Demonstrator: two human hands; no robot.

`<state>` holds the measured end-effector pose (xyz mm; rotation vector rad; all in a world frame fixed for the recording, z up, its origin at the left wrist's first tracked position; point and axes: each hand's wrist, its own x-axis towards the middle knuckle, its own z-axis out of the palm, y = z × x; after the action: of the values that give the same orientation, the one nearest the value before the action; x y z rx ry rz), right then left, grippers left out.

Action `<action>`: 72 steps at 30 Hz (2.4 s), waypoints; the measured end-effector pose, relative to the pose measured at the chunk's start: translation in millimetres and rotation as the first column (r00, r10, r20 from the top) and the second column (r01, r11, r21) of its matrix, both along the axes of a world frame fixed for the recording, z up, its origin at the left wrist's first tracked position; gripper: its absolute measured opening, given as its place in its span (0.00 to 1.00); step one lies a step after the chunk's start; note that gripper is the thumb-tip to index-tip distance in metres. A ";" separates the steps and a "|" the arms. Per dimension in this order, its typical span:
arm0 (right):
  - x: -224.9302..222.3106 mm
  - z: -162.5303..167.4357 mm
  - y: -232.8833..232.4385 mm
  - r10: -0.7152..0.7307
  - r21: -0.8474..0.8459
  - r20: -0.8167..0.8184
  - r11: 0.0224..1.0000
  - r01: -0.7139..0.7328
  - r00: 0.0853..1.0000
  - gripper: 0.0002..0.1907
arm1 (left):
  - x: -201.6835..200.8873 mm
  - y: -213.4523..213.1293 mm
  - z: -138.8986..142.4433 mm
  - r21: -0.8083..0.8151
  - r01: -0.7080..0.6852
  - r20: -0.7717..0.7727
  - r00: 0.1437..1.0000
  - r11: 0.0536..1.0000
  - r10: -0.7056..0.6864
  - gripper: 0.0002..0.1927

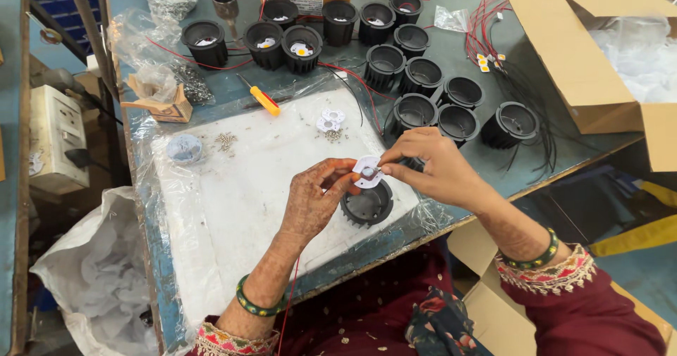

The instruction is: The person assembles LED light fixtures at a workbench. They place an LED chip and wires into a black heat-sink housing, position a white mounting plate, and use an electric screwdriver to drive screws into the housing, repeating the process on multiple housings and setting finished units aside.

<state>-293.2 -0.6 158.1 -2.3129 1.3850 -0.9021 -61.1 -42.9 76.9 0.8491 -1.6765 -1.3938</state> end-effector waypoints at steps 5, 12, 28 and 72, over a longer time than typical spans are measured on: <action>-2.1 -13.4 5.1 -0.013 0.060 0.094 0.998 0.008 0.996 0.07 | -4.1 10.5 1.7 -0.008 0.013 -0.098 0.995 1.000 -0.014 0.12; -11.6 -22.3 13.7 0.021 0.060 0.116 0.998 -0.028 0.993 0.06 | -7.7 20.1 4.9 -0.009 -0.025 0.059 0.998 1.000 0.025 0.11; -21.5 -44.7 2.6 0.220 0.029 0.061 0.975 -0.222 0.974 0.03 | 5.8 35.1 -9.7 -0.497 -0.014 0.144 0.985 0.868 0.098 0.08; 9.1 -51.1 17.6 0.040 0.227 -0.543 0.969 0.100 0.838 0.15 | -7.8 -38.1 8.8 -0.518 0.810 0.847 0.530 0.273 0.036 0.11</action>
<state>-284.1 16.9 107.0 -2.4479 1.6317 -0.0375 -68.9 -81.0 85.7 0.1715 -3.0686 -0.0130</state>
